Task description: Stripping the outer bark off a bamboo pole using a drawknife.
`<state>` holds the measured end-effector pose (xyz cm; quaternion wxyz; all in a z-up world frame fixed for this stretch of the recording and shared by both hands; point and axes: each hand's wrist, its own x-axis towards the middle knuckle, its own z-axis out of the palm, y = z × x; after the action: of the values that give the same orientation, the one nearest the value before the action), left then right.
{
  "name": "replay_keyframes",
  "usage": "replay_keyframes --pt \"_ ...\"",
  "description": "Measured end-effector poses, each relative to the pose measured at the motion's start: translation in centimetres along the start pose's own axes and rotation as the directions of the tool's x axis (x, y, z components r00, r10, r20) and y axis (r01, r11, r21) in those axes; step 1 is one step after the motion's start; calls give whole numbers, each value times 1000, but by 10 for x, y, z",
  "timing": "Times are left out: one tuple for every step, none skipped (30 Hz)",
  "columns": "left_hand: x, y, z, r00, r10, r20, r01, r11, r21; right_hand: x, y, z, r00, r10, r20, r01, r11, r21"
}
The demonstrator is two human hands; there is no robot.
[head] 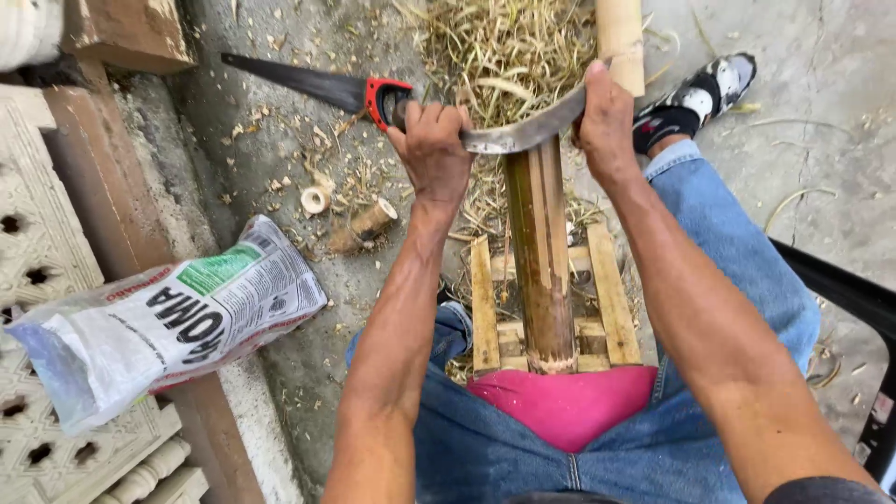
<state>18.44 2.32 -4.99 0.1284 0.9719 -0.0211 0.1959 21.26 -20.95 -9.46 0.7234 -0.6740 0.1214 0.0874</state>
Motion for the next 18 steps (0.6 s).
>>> replay_keyframes --pt "-9 2 -4 1000 8 -17 -8 1000 0 -8 1 -2 1000 -18 -1 18 1000 3" --pt "-21 4 -9 1000 11 21 -11 1000 8 -18 3 -2 999 -40 -24 35 987 -157" --pt "-32 5 -14 998 13 58 -14 1000 15 -27 6 -2 997 -65 -45 48 948 -313" --pt "-48 13 -32 999 18 50 -19 1000 19 -52 19 -8 996 -74 -45 57 949 -309" --pt "-64 20 -49 996 24 90 -22 999 -25 -76 34 -13 996 -10 -91 -16 962 -273" --pt "-86 30 -66 989 29 142 -19 997 -74 -108 51 -22 988 69 -139 -101 966 -238" --pt "-101 36 -76 989 31 146 -20 997 -77 -135 64 -28 987 72 -144 -105 966 -238" --pt "-120 43 -87 984 43 175 -24 994 -107 -167 76 -37 973 144 -179 -183 956 -229" --pt "-138 50 -99 978 55 203 -28 990 -137 -201 87 -45 953 214 -214 -261 940 -219" --pt "-140 54 -105 979 57 196 -30 990 -137 -212 89 -45 955 208 -213 -254 942 -219" --pt "-141 58 -112 981 75 178 -53 991 -126 -223 91 -46 956 182 -231 -231 950 -208" --pt "-142 63 -120 983 92 162 -74 991 -111 -234 93 -46 956 158 -246 -209 958 -195" --pt "-138 62 -119 983 92 156 -76 991 -107 -228 74 -40 958 153 -243 -203 960 -194" --pt "-133 61 -117 981 90 172 -73 992 -105 -222 56 -33 966 120 -231 -162 971 -175" --pt "-128 60 -115 978 89 188 -70 992 -103 -215 38 -26 972 86 -219 -121 980 -155" --pt "-126 53 -102 979 88 185 -70 992 -102 -202 49 -27 972 83 -218 -119 981 -155" --pt "-123 46 -88 980 87 181 -71 993 -93 -189 62 -29 957 164 -238 -193 976 -101" --pt "-123 38 -76 979 85 185 -71 994 -85 -179 75 -30 933 253 -255 -272 961 -44"
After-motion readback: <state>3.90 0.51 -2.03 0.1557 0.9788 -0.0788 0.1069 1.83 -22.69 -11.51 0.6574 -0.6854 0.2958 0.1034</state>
